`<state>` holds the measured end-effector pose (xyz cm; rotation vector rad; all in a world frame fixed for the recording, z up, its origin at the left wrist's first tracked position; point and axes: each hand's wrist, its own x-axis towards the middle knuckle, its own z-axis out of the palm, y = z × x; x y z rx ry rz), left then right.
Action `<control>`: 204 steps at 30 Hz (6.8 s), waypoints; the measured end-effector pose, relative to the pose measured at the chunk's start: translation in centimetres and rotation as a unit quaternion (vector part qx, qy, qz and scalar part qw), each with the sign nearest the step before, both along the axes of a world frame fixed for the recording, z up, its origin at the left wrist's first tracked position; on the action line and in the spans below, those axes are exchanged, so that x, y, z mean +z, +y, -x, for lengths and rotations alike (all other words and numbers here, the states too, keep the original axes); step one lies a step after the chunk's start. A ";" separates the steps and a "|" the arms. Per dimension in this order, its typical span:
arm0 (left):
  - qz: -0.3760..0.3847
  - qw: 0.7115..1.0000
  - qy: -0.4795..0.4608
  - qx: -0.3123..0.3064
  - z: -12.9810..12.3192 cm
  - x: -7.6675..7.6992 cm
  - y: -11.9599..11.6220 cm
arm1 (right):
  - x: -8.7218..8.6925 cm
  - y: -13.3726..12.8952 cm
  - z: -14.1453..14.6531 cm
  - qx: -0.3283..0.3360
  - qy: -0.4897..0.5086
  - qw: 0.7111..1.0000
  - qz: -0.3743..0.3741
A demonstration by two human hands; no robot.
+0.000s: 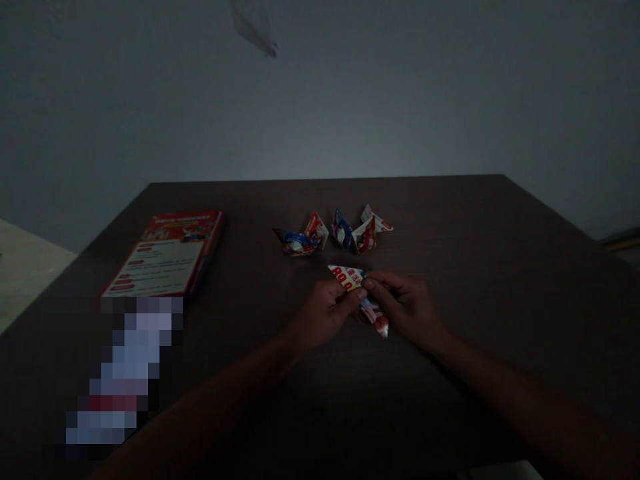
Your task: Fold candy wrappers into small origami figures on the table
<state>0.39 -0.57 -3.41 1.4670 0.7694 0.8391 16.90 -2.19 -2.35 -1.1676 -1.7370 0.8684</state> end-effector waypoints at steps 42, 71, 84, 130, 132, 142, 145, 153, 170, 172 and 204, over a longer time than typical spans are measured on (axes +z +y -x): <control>0.062 0.992 -0.105 0.025 0.4 -0.2 0.2 | 0.0 0.3 -1.0 0.153 0.026 0.985 0.079; 0.029 0.994 0.034 0.103 -0.3 -0.6 0.3 | 0.3 0.4 0.3 -0.019 -0.182 0.982 -0.044; 0.068 0.994 -0.030 0.074 0.0 0.3 0.2 | 0.1 0.5 0.5 -0.043 -0.021 0.995 0.087; 0.117 0.991 -0.064 -0.031 0.7 1.0 0.0 | -0.3 0.5 -1.3 0.014 0.044 0.997 -0.057; 0.121 0.989 -0.070 -0.037 0.7 1.0 0.0 | -0.3 0.5 -1.3 0.035 0.032 0.994 -0.100; 0.126 0.988 -0.062 -0.060 0.8 1.0 -0.2 | 0.9 0.3 -1.3 0.066 -0.040 0.981 -0.181; 0.130 0.988 -0.054 -0.064 0.9 1.1 -0.2 | 1.1 0.3 -1.2 0.066 -0.046 0.979 -0.185; 0.122 0.990 -0.032 -0.066 0.8 1.2 -0.2 | 1.1 0.1 -1.0 0.055 -0.083 0.973 -0.209; 0.090 0.965 -0.142 0.202 -1.0 0.5 0.1 | -0.2 0.3 0.3 0.078 -0.145 0.937 -0.309; 0.144 0.957 -0.165 0.192 -1.5 0.0 -0.1 | -0.3 0.1 0.8 0.084 -0.161 0.926 -0.331; 0.349 0.885 -0.275 0.136 -1.0 1.2 0.3 | 0.7 -0.6 1.1 0.046 -0.139 0.946 -0.289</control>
